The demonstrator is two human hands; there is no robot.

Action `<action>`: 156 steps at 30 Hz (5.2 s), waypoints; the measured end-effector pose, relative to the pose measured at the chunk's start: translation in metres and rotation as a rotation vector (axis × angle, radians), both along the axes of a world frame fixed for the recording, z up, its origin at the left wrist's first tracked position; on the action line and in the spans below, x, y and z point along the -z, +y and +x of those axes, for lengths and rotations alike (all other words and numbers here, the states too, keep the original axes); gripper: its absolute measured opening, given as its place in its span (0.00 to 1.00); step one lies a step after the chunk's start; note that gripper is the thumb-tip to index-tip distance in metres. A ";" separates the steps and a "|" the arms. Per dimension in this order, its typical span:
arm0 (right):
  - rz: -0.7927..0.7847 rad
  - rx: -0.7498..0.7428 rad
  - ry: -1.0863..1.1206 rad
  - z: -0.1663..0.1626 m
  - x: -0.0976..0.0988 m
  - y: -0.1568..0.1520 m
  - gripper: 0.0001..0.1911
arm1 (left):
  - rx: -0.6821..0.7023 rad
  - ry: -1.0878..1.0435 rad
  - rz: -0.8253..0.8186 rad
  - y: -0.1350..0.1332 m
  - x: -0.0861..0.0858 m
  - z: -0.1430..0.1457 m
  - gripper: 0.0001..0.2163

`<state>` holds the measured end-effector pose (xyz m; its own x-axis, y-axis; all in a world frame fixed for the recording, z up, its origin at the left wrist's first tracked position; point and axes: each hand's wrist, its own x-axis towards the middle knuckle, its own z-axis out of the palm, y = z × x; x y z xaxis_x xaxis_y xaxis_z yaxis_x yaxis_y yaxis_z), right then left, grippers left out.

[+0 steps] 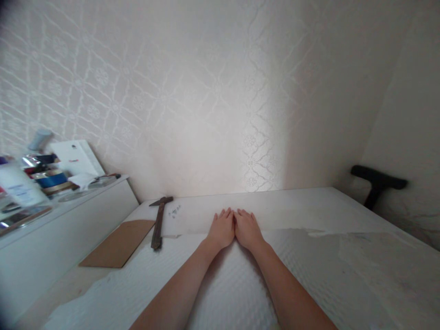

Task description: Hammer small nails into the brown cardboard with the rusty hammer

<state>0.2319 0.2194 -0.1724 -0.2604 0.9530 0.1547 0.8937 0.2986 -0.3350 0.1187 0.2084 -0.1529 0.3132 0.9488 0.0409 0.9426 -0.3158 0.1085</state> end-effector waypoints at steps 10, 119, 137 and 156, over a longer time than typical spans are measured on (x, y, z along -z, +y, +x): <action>0.004 0.003 0.005 0.000 -0.001 -0.001 0.24 | -0.006 -0.008 0.000 0.000 -0.001 0.000 0.24; 0.016 -0.002 -0.001 0.000 0.002 0.001 0.24 | -0.006 -0.029 -0.005 0.000 0.001 0.000 0.24; 0.014 -0.004 0.005 0.000 0.000 0.000 0.24 | -0.009 0.007 -0.018 0.000 -0.002 0.000 0.24; 0.015 -0.001 0.003 0.001 0.001 0.000 0.24 | -0.004 -0.014 -0.009 -0.001 -0.001 0.000 0.24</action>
<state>0.2324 0.2194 -0.1733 -0.2609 0.9503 0.1697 0.8923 0.3045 -0.3334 0.1187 0.2078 -0.1515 0.3091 0.9503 0.0372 0.9421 -0.3113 0.1249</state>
